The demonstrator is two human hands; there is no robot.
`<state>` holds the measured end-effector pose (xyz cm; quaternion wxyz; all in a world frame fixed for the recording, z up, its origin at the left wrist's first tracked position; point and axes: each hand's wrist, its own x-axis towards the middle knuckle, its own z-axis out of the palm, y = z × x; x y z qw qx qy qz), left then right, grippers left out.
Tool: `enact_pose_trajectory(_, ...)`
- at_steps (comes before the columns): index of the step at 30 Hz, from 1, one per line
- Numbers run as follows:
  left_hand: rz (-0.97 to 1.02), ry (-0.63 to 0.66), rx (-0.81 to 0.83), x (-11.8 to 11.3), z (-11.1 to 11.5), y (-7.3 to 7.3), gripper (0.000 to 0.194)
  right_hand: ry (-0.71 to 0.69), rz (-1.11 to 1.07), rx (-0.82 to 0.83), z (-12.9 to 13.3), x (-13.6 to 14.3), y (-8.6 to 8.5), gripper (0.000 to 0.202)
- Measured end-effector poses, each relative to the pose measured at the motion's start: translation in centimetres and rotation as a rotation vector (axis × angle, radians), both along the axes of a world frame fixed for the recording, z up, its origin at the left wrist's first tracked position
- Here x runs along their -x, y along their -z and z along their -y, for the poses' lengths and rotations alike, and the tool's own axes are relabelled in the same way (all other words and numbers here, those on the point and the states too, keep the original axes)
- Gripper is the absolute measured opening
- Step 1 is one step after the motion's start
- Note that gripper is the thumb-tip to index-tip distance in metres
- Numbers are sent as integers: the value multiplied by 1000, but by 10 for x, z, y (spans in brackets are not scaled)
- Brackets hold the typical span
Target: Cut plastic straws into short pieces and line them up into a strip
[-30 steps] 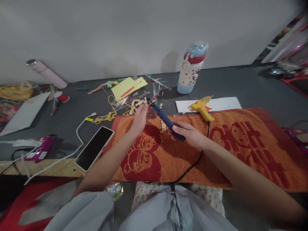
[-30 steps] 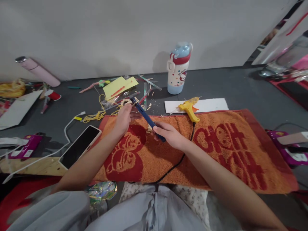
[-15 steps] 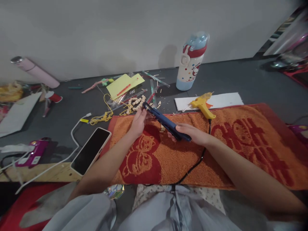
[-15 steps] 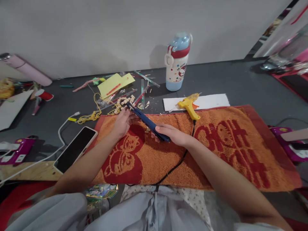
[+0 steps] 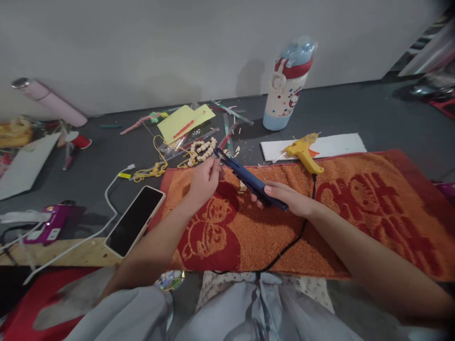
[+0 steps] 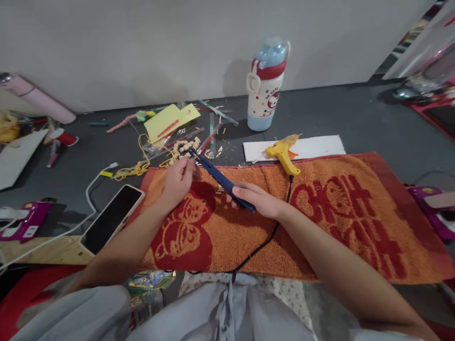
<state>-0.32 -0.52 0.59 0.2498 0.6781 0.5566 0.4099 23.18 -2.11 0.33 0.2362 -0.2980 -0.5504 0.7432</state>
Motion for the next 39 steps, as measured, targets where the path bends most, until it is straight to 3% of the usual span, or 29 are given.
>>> enact_pose_trajectory(8, 423, 164, 223, -5, -1, -5, 36, -3, -49, 15, -2, -1, 5, 50)
enact_pose_trajectory(19, 337, 72, 123, -6, -2, -4, 32, 13, -74, 40, 1, 0, 4, 49)
enact_pose_trajectory(28, 335, 82, 96, -5, -1, -2, 27, 19, -43, 28, 2, -1, -1, 48)
enact_pose_trajectory(39, 336, 97, 105, -6, 0, -5, 37, 28, -84, 29, 1, -1, 4, 49)
